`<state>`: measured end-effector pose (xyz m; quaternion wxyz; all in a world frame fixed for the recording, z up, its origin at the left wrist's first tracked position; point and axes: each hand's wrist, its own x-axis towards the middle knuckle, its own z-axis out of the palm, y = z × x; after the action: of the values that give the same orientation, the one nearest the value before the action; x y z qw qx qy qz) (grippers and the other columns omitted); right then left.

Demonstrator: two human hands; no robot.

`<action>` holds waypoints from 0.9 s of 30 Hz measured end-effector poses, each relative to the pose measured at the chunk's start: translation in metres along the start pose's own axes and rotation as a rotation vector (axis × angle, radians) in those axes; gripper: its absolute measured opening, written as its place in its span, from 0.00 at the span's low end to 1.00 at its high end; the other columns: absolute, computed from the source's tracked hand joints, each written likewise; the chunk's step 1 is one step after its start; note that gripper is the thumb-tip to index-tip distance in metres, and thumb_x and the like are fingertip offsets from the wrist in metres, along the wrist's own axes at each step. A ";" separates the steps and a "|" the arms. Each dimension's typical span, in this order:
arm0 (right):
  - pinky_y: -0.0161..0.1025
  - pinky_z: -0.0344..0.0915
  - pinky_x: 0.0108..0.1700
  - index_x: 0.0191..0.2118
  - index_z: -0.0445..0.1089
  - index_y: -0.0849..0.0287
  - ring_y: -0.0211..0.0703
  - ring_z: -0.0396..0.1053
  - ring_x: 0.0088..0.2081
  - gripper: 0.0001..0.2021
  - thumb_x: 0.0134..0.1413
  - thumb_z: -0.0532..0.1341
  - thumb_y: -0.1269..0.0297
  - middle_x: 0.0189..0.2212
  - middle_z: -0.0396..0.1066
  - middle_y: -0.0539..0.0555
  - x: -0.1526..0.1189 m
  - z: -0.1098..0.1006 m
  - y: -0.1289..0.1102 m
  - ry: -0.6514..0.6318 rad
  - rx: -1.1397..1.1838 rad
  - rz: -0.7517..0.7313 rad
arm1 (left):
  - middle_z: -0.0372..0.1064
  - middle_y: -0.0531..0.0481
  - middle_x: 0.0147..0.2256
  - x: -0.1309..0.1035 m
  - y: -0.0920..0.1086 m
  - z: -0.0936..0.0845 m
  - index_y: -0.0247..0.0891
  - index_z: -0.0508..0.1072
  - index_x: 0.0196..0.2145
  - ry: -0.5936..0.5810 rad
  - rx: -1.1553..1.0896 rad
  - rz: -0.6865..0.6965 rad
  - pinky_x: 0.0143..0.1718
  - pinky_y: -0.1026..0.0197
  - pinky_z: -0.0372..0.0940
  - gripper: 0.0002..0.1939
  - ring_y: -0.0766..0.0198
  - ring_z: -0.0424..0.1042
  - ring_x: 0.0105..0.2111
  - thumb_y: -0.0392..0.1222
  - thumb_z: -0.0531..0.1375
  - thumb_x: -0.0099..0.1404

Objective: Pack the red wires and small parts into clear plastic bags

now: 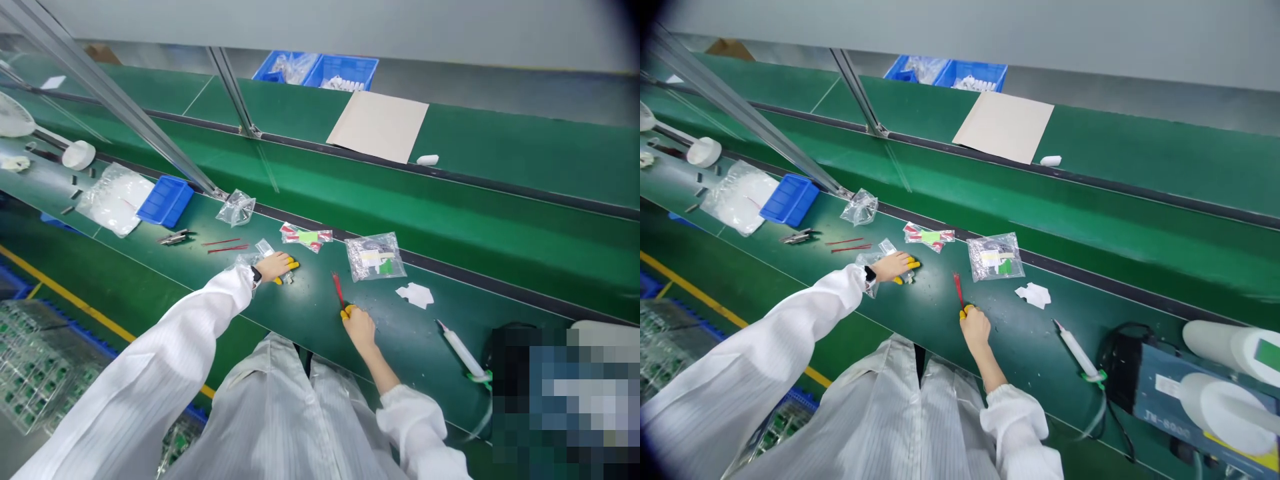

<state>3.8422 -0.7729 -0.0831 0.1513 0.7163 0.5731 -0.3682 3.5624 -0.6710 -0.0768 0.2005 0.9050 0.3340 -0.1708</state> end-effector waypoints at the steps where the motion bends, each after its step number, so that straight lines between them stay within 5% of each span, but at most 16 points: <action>1: 0.47 0.66 0.46 0.42 0.68 0.62 0.42 0.68 0.41 0.11 0.60 0.56 0.61 0.43 0.69 0.55 -0.001 0.002 0.001 0.020 -0.005 0.003 | 0.65 0.40 0.48 0.002 -0.002 0.000 0.32 0.64 0.50 -0.002 -0.005 -0.022 0.52 0.49 0.55 0.24 0.52 0.61 0.50 0.41 0.63 0.56; 4: 0.46 0.66 0.45 0.42 0.68 0.62 0.41 0.68 0.40 0.10 0.60 0.55 0.61 0.44 0.68 0.56 -0.004 0.010 0.002 0.079 0.012 0.035 | 0.66 0.45 0.44 0.008 -0.003 0.002 0.33 0.69 0.41 -0.006 -0.038 -0.072 0.49 0.48 0.60 0.11 0.57 0.65 0.47 0.42 0.57 0.63; 9: 0.48 0.63 0.46 0.44 0.67 0.63 0.49 0.65 0.46 0.11 0.58 0.56 0.63 0.46 0.66 0.61 -0.009 0.027 -0.002 0.254 0.124 0.083 | 0.69 0.48 0.37 -0.001 0.018 -0.005 0.33 0.70 0.38 0.024 -0.179 -0.090 0.44 0.52 0.65 0.10 0.62 0.70 0.38 0.43 0.55 0.64; 12: 0.50 0.58 0.52 0.51 0.63 0.65 0.58 0.58 0.54 0.20 0.54 0.58 0.62 0.53 0.59 0.66 -0.020 0.034 -0.012 0.441 0.231 0.071 | 0.72 0.46 0.38 -0.031 0.046 -0.016 0.34 0.69 0.42 0.116 -0.314 -0.106 0.42 0.54 0.65 0.12 0.60 0.71 0.38 0.43 0.53 0.66; 15: 0.49 0.53 0.57 0.52 0.62 0.67 0.56 0.53 0.57 0.22 0.53 0.57 0.61 0.57 0.56 0.66 -0.044 0.037 -0.026 0.621 0.363 0.030 | 0.74 0.47 0.39 -0.077 0.074 -0.022 0.38 0.70 0.44 0.220 -0.502 -0.117 0.39 0.59 0.65 0.13 0.59 0.73 0.38 0.44 0.53 0.66; 18: 0.47 0.60 0.53 0.49 0.65 0.65 0.52 0.60 0.53 0.20 0.52 0.55 0.59 0.51 0.63 0.64 -0.081 0.039 -0.043 0.733 0.516 -0.021 | 0.75 0.47 0.35 -0.126 0.094 -0.023 0.37 0.72 0.42 0.319 -0.736 -0.138 0.37 0.62 0.67 0.13 0.61 0.74 0.34 0.44 0.53 0.65; 23: 0.45 0.69 0.40 0.39 0.72 0.59 0.48 0.71 0.36 0.18 0.51 0.56 0.50 0.36 0.74 0.58 -0.157 0.036 -0.088 0.709 0.756 -0.150 | 0.76 0.45 0.30 -0.188 0.111 -0.033 0.31 0.72 0.36 0.438 -1.099 -0.138 0.35 0.65 0.70 0.21 0.65 0.75 0.30 0.49 0.47 0.68; 27: 0.41 0.71 0.33 0.37 0.74 0.57 0.45 0.71 0.29 0.16 0.47 0.62 0.51 0.28 0.74 0.55 -0.210 0.022 -0.132 0.466 1.081 -0.277 | 0.74 0.48 0.24 -0.219 0.120 -0.053 0.32 0.73 0.30 0.457 -1.504 -0.225 0.30 0.65 0.69 0.21 0.66 0.73 0.24 0.55 0.55 0.61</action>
<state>3.6964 -0.8968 0.0760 -0.4130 0.6724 0.4109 -0.4567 3.4954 -0.8468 0.0955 0.6659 0.5004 0.4822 0.2714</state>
